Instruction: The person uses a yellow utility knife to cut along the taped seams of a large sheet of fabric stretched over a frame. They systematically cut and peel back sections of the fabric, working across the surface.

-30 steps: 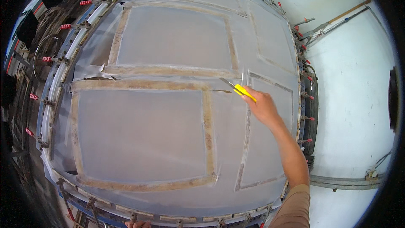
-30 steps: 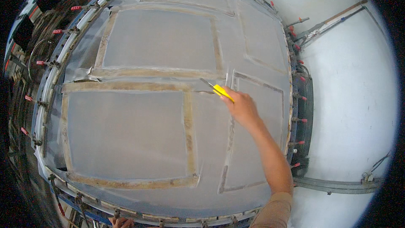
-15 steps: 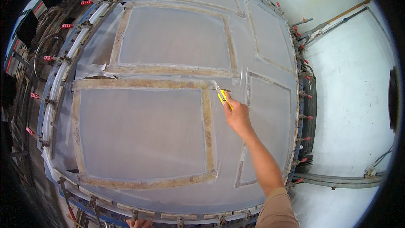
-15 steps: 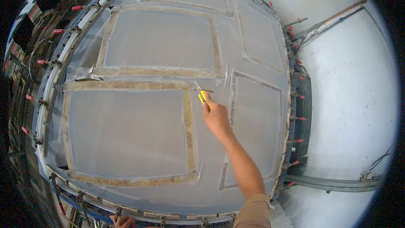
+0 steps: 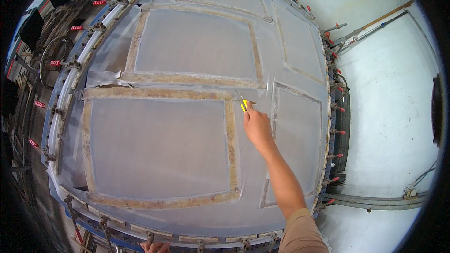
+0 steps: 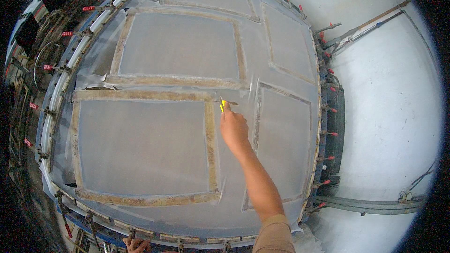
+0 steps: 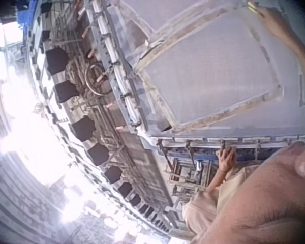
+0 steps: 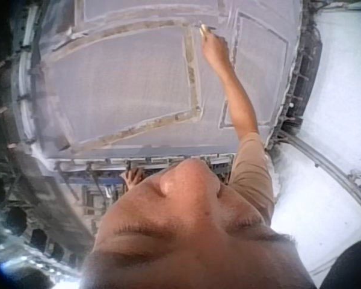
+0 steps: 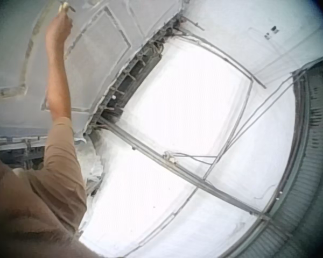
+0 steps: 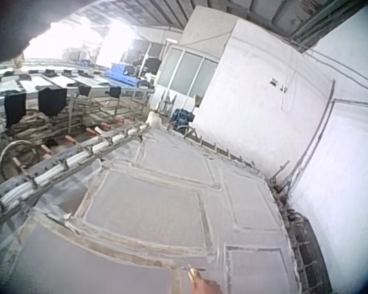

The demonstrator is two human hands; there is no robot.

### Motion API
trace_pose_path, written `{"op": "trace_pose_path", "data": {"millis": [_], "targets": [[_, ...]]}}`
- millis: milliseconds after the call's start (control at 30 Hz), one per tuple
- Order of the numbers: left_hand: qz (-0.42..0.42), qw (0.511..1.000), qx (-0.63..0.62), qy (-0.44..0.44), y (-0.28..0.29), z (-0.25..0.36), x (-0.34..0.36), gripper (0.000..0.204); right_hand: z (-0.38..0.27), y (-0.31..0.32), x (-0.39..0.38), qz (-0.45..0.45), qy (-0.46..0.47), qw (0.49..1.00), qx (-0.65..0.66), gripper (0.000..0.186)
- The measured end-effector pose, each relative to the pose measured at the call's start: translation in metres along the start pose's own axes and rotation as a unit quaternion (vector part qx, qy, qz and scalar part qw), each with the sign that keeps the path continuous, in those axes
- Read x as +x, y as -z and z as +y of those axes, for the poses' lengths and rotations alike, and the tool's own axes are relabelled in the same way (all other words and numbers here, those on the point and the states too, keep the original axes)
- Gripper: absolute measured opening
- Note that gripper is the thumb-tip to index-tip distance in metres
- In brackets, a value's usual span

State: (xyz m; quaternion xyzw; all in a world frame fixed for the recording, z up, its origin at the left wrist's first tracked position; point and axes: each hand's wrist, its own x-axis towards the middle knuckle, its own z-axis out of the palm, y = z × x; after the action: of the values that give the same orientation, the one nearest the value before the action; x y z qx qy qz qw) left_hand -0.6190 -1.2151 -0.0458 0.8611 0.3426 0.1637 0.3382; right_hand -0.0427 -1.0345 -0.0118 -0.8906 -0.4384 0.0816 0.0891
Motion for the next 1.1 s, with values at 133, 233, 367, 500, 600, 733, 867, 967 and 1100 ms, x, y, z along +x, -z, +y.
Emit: {"op": "trace_pose_path", "data": {"millis": [133, 233, 367, 500, 600, 733, 867, 967, 1100], "targets": [[-0.013, 1.0, 0.003, 0.006, 0.006, 0.003, 0.004, 0.033, -0.011, 0.002, 0.002, -0.012, -0.011, 0.999, -0.034, 0.041], [-0.008, 1.0, -0.002, 0.013, 0.007, 0.003, 0.007, 0.033, -0.018, 0.004, -0.007, -0.019, -0.028, 0.999, -0.025, 0.041], [0.001, 1.0, -0.004, 0.019, 0.009, 0.007, 0.012, 0.033, -0.018, 0.012, -0.025, -0.045, -0.047, 0.998, 0.002, 0.041], [0.026, 1.0, -0.004, 0.015, 0.011, 0.014, 0.022, 0.032, -0.005, 0.037, -0.032, -0.079, 0.004, 0.996, -0.039, 0.041], [0.031, 0.999, -0.007, 0.026, 0.006, 0.014, 0.019, 0.031, -0.018, 0.076, -0.026, -0.04, 0.036, 0.998, -0.026, 0.041], [0.041, 0.999, -0.025, 0.024, 0.011, 0.017, 0.026, 0.03, -0.02, 0.069, -0.006, -0.005, 0.081, 0.994, -0.078, 0.041], [0.035, 0.999, -0.011, 0.015, 0.011, 0.014, 0.026, 0.029, -0.001, 0.035, 0.004, 0.02, 0.165, 0.978, -0.125, 0.04], [0.032, 0.999, -0.01, 0.018, 0.011, 0.014, 0.025, 0.027, 0.006, 0.019, 0.005, 0.036, 0.187, 0.974, -0.122, 0.039], [0.028, 0.999, -0.013, 0.02, 0.013, 0.016, 0.026, 0.028, 0.0, 0.016, 0.006, 0.023, 0.179, 0.976, -0.126, 0.037]]}}
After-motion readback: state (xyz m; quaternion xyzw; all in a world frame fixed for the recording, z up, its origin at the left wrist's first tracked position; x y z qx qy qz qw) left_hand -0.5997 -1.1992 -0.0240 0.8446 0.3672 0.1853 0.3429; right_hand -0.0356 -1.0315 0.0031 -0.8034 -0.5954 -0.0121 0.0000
